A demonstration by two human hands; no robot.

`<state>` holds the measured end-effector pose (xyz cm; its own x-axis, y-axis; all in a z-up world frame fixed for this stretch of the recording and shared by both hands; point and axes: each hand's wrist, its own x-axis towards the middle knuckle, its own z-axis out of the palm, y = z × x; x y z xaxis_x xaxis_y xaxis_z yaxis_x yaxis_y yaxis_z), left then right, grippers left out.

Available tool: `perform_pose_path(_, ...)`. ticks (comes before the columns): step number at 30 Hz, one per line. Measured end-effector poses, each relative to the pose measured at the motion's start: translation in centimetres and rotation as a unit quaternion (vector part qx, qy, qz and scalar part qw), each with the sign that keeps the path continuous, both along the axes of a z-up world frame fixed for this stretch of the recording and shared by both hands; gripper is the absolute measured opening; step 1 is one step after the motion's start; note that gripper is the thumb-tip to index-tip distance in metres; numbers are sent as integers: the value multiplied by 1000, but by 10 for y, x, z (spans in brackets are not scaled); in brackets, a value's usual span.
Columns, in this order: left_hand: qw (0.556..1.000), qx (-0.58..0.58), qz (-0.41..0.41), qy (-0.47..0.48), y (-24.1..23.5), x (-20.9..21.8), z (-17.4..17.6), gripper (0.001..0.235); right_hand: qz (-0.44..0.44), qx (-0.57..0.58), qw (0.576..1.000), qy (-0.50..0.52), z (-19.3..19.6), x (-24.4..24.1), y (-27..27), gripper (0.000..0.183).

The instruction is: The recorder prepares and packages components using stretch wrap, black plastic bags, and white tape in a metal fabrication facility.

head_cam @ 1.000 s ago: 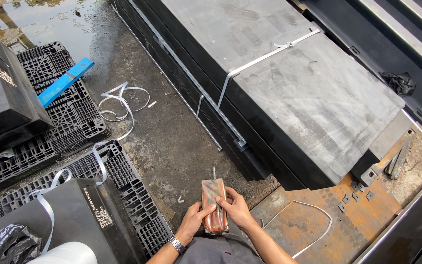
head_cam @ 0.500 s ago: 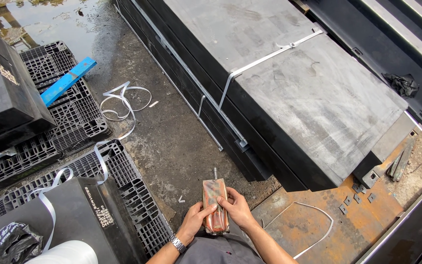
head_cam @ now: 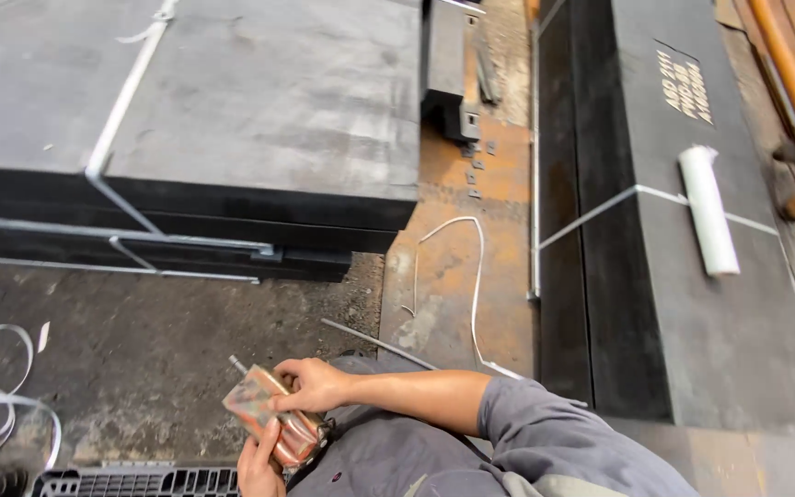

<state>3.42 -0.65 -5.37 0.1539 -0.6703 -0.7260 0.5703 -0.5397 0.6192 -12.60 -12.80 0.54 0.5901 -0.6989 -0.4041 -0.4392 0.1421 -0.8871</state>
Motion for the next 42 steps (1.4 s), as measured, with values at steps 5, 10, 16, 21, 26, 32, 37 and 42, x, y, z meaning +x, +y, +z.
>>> perform_pose_path(5,988,47,-149,9,-16,52,-128,60,-43,11,999,-3,-20,-2,0,80)
perform_pose_path(10,966,45,-254,9,-26,67,-161,69,-68,29,997,-6,-22,-7,2,79)
perform_pose_path(16,970,97,-225,10,-26,41,-74,62,-59,33,998,-6,-18,-14,0,73)
perform_pose_path(21,998,-59,-31,15,-14,-2,20,47,-73,44,996,-26,7,-15,-5,63)
perform_pose_path(26,997,-75,1,-6,-8,-10,35,39,-30,63,998,-4,14,-11,-12,61)
perform_pose_path(32,995,-92,33,-27,4,-18,65,43,13,121,992,-29,13,-6,-13,51)
perform_pose_path(37,990,-120,55,-39,13,-23,61,47,58,112,992,4,26,-1,-14,47)
perform_pose_path(42,991,-126,49,-11,10,-29,67,52,53,107,993,22,28,-4,-19,47)
